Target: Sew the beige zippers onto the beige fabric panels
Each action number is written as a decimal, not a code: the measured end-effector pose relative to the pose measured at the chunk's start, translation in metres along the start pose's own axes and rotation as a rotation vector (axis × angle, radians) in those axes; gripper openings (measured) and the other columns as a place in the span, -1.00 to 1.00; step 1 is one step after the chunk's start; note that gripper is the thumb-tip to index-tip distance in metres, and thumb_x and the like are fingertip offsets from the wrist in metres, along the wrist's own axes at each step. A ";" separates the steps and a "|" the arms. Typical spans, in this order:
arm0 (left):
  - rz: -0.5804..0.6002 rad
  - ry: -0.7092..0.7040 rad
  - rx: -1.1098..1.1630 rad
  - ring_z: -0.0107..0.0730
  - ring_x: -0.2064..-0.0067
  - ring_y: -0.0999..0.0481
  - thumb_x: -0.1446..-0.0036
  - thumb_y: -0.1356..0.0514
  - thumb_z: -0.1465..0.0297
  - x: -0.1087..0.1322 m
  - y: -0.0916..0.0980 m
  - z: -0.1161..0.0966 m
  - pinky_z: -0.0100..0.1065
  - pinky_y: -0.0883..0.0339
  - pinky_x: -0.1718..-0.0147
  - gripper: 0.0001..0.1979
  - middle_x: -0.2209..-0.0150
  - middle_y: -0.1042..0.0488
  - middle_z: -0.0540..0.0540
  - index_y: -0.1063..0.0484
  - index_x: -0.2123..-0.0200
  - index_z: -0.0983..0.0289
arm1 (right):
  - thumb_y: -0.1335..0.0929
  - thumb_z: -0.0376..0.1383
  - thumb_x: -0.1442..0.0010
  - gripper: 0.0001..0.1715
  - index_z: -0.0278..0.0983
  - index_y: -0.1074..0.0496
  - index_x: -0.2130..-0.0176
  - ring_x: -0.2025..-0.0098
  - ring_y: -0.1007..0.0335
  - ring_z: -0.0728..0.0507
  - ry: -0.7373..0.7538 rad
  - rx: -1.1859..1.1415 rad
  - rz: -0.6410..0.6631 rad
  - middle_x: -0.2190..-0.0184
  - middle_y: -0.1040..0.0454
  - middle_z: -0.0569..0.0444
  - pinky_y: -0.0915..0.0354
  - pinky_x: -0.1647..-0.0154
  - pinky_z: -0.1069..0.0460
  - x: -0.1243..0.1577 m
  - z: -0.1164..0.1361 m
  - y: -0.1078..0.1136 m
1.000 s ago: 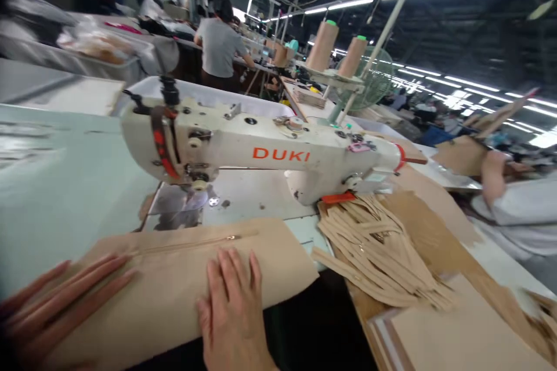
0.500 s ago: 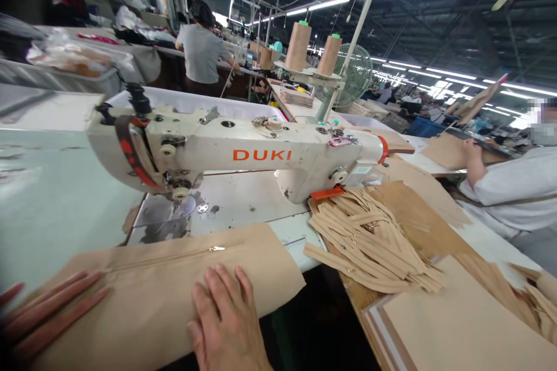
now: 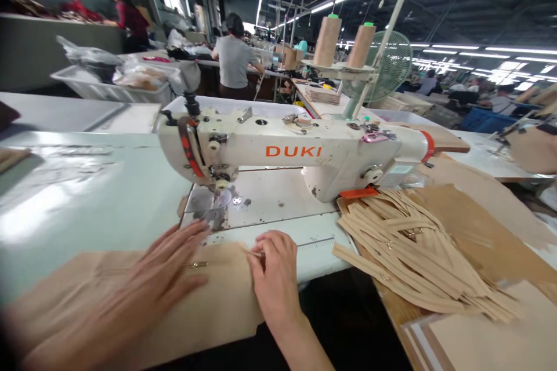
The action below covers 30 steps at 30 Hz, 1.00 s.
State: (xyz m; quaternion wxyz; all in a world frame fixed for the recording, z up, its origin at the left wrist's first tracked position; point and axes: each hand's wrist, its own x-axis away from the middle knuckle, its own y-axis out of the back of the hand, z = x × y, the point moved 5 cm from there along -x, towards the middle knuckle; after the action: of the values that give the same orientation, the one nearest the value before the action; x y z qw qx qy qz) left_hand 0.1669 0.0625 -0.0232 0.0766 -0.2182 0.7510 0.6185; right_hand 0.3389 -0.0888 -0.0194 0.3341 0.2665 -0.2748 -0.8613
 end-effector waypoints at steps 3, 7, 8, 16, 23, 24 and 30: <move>0.056 0.004 0.069 -0.09 -0.29 -0.27 -0.31 -0.17 0.21 -0.025 -0.010 -0.026 0.05 0.03 -0.33 -0.49 -0.22 -0.38 0.16 -0.20 -0.26 0.20 | -0.34 -0.36 -0.26 -0.93 -0.24 -0.41 0.31 0.09 -0.37 -0.15 -0.037 -0.175 0.084 0.23 -0.48 0.06 -0.26 0.00 -0.05 0.004 0.009 -0.005; 0.084 0.027 0.178 -0.19 -0.08 -0.45 -0.31 -0.17 0.28 -0.030 -0.010 -0.032 0.00 -0.01 -0.29 -0.73 0.05 -0.55 0.07 -0.36 -0.04 0.19 | -0.32 -0.25 -0.28 -0.88 -0.23 -0.40 0.30 0.20 -0.41 -0.10 -0.160 -0.256 0.157 0.30 -0.48 0.11 -0.27 0.14 0.04 0.011 0.006 0.000; 0.080 0.034 0.196 -0.21 -0.01 -0.48 -0.30 -0.18 0.29 -0.028 -0.009 -0.031 -0.02 -0.08 -0.24 -0.78 0.11 -0.56 0.05 -0.38 0.01 0.19 | -0.31 -0.24 -0.29 -0.86 -0.24 -0.39 0.31 0.23 -0.41 -0.09 -0.171 -0.255 0.159 0.32 -0.48 0.12 -0.26 0.18 0.06 0.012 0.006 0.002; 0.028 0.088 0.246 -0.29 0.24 -0.48 -0.32 -0.17 0.25 -0.021 -0.002 -0.031 -0.26 -0.32 0.17 -0.84 0.34 -0.52 -0.01 -0.41 0.27 0.20 | -0.29 -0.10 -0.33 -0.70 -0.25 -0.38 0.31 0.32 -0.39 -0.06 -0.159 -0.296 0.161 0.38 -0.47 0.12 -0.24 0.30 0.10 0.011 0.009 0.002; -0.165 -0.332 0.090 -0.38 0.20 -0.50 -0.39 0.01 0.53 0.009 0.032 -0.065 -0.22 -0.25 -0.02 -0.76 0.22 -0.59 0.04 -0.44 0.11 0.24 | -0.19 -0.03 -0.41 -0.54 -0.24 -0.51 0.04 0.21 -0.49 -0.08 -0.087 -0.499 0.396 0.22 -0.54 0.02 -0.40 0.13 0.03 0.014 0.023 0.015; -0.165 -0.349 0.063 -0.37 0.17 -0.51 -0.38 -0.01 0.53 0.014 0.033 -0.067 -0.22 -0.24 -0.05 -0.77 0.20 -0.59 0.03 -0.45 0.09 0.24 | -0.26 -0.06 -0.38 -0.61 -0.20 -0.52 0.01 0.15 -0.49 -0.08 -0.046 -0.468 0.454 0.11 -0.51 0.02 -0.40 0.08 0.03 0.017 0.029 0.015; -0.195 -0.360 0.052 -0.36 0.16 -0.52 -0.40 -0.01 0.52 0.020 0.037 -0.072 -0.24 -0.22 -0.07 -0.76 0.24 -0.60 0.03 -0.48 0.09 0.27 | -0.36 -0.25 -0.32 -0.85 -0.18 -0.56 0.21 0.13 -0.44 -0.06 0.067 -0.342 0.508 0.21 -0.49 0.10 -0.35 0.02 0.05 0.032 0.047 0.010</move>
State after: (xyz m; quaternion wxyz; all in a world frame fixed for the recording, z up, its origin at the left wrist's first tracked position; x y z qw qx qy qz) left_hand 0.1444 -0.0064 0.0186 0.2747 -0.1735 0.7162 0.6176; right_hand 0.2931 -0.1041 0.0118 0.5875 0.1574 -0.1722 -0.7749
